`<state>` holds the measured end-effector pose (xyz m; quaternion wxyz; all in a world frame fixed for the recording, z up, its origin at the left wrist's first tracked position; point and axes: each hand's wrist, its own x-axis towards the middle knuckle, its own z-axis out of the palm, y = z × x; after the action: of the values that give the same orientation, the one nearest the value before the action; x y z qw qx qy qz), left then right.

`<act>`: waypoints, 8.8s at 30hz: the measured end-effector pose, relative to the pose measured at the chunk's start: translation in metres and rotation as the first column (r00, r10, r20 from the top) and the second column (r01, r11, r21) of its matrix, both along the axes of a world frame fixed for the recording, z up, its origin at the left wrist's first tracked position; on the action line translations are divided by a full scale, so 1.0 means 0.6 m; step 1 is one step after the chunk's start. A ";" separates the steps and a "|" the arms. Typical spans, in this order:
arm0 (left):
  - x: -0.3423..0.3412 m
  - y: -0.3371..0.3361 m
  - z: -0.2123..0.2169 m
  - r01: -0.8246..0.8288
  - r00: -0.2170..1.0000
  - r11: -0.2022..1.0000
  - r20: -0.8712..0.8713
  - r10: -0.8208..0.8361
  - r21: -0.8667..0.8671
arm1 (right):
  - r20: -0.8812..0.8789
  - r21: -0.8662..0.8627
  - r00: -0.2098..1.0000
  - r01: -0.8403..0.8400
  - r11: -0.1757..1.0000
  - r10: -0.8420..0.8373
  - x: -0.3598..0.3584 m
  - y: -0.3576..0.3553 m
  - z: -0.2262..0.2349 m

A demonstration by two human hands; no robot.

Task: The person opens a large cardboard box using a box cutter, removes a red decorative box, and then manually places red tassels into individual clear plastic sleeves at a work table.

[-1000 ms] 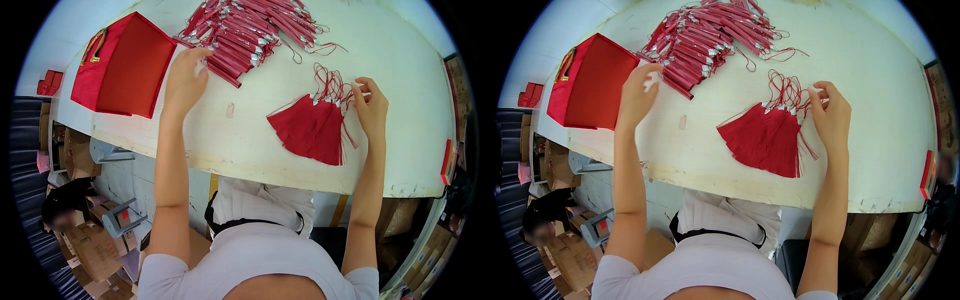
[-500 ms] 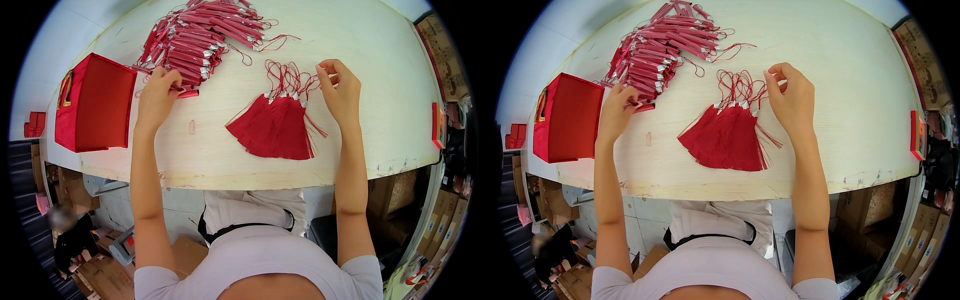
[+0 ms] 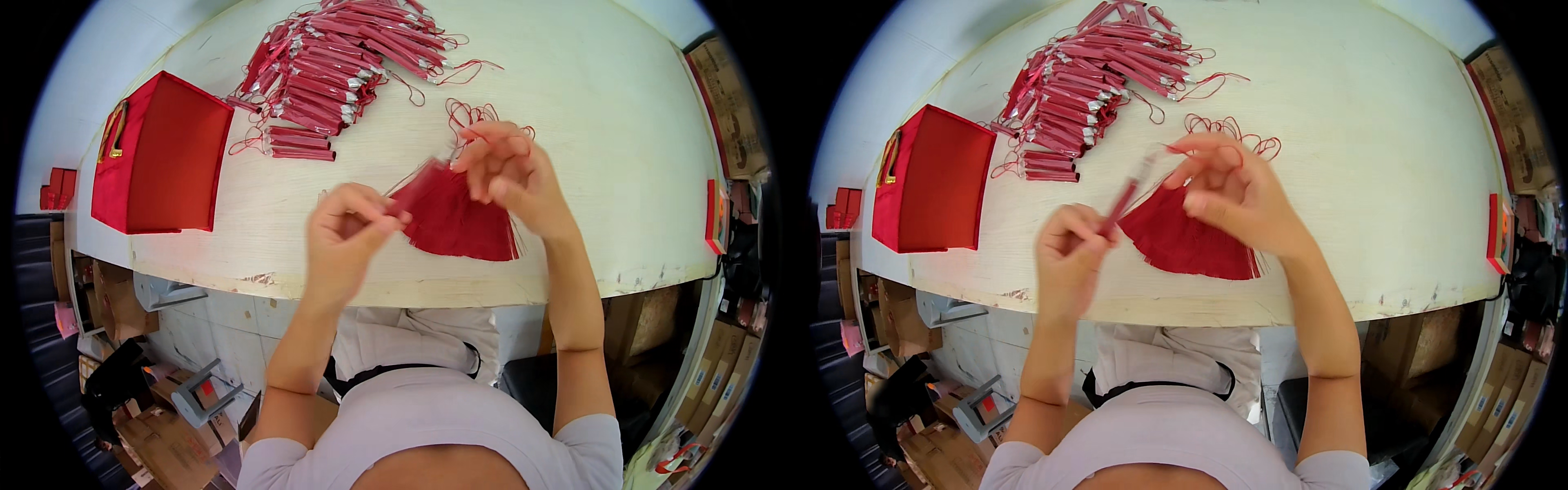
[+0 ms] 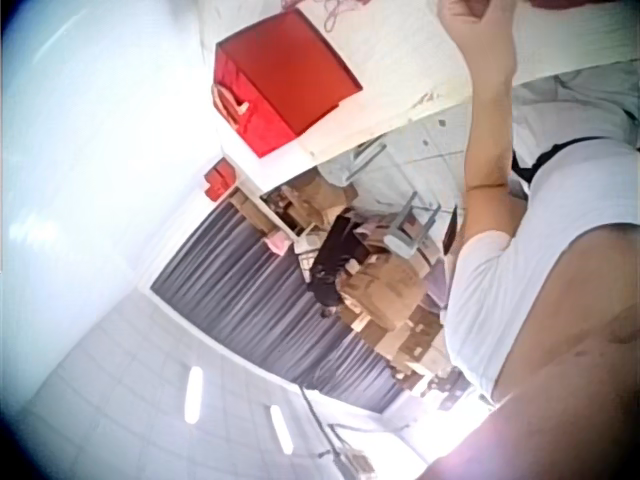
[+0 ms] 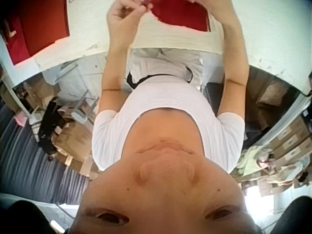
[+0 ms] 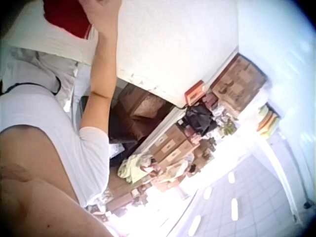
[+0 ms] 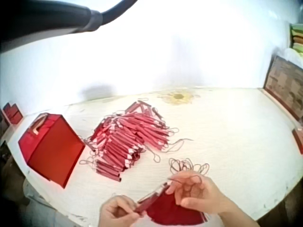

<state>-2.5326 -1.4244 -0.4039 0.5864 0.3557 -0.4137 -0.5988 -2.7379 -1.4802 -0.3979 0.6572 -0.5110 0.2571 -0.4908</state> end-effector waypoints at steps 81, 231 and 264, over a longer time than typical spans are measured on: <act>0.014 0.022 -0.013 0.244 0.952 0.907 0.095 -0.293 0.343 | -0.110 0.065 0.983 0.155 0.986 -0.147 -0.002 -0.005 -0.022; 0.033 -0.108 0.008 0.410 0.808 0.855 0.308 -0.502 0.317 | 0.294 0.113 0.831 0.460 0.880 -0.472 -0.032 -0.021 -0.026; 0.227 -0.114 0.000 -0.010 0.147 0.961 0.950 0.276 -0.278 | -0.605 -0.557 0.415 0.388 0.734 -0.679 -0.018 -0.023 -0.014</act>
<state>-2.3963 -1.4930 -0.4039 0.2664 0.6326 -0.7171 -0.1208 -2.7484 -1.4937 -0.4061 0.1856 -0.6608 0.5796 -0.4392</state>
